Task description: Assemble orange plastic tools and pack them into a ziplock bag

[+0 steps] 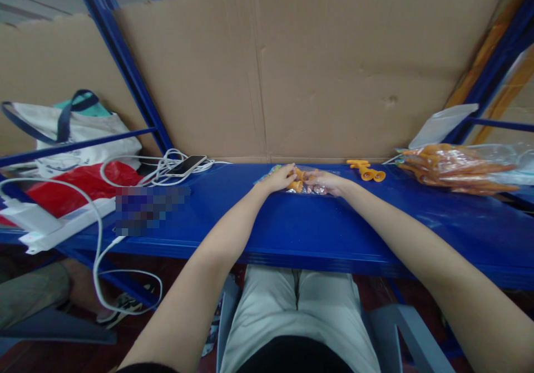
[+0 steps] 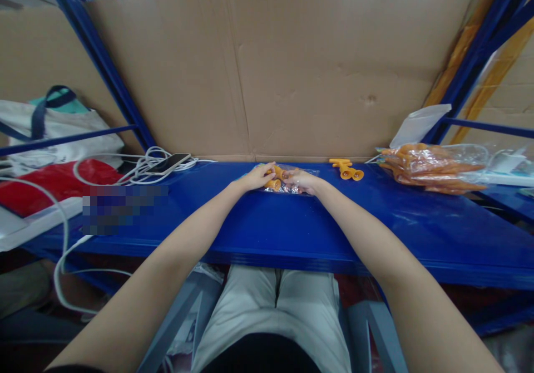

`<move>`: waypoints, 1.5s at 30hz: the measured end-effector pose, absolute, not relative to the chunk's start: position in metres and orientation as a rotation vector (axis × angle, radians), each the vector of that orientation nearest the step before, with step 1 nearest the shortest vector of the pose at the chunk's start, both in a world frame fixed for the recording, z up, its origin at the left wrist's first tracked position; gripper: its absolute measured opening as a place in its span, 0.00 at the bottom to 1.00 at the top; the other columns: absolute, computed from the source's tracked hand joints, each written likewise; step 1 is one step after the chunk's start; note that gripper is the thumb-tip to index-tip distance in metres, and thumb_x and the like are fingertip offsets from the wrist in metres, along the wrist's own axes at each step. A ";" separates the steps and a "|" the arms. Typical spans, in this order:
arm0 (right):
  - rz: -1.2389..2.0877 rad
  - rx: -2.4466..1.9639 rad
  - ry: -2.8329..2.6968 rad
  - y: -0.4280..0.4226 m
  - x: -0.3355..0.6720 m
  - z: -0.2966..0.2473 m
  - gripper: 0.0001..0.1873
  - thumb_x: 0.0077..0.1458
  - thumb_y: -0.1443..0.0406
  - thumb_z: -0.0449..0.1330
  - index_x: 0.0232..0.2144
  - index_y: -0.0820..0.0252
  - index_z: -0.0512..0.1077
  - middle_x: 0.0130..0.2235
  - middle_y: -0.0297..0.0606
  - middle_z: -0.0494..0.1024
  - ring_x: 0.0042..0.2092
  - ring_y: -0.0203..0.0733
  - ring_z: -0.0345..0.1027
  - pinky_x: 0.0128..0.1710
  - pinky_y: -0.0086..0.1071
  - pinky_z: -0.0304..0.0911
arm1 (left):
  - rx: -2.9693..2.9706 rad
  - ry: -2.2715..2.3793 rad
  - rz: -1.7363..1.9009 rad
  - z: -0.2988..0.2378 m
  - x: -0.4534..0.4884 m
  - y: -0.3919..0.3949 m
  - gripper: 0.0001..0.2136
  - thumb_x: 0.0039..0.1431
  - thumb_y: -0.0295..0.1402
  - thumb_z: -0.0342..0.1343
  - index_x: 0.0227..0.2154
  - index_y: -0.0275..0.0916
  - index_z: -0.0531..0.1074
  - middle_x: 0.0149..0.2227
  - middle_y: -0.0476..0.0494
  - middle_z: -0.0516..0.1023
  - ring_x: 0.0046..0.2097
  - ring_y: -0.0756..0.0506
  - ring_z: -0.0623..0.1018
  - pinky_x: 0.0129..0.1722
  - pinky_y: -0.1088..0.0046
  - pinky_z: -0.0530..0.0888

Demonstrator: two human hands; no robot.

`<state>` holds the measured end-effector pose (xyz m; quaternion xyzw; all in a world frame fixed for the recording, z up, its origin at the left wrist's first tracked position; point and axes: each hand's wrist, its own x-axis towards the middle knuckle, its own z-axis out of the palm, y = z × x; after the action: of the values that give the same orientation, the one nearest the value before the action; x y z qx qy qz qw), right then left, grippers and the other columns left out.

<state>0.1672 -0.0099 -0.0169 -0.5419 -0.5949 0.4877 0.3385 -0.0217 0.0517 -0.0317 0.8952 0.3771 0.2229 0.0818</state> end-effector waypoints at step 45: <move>0.795 -1.700 -1.749 -0.003 0.173 -0.017 0.11 0.63 0.70 0.54 0.45 0.66 0.74 0.22 0.31 0.71 0.17 0.27 0.58 0.15 0.21 0.51 | 2.713 1.300 0.678 -0.032 -0.021 0.051 0.14 0.65 0.31 0.45 0.46 0.37 0.73 0.63 0.36 0.68 0.64 0.42 0.67 0.63 0.63 0.65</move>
<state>0.1729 -0.0030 -0.0172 -0.6352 -0.6538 0.2972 0.2841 -0.0210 0.0514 -0.0317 0.8794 0.4214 0.2197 0.0290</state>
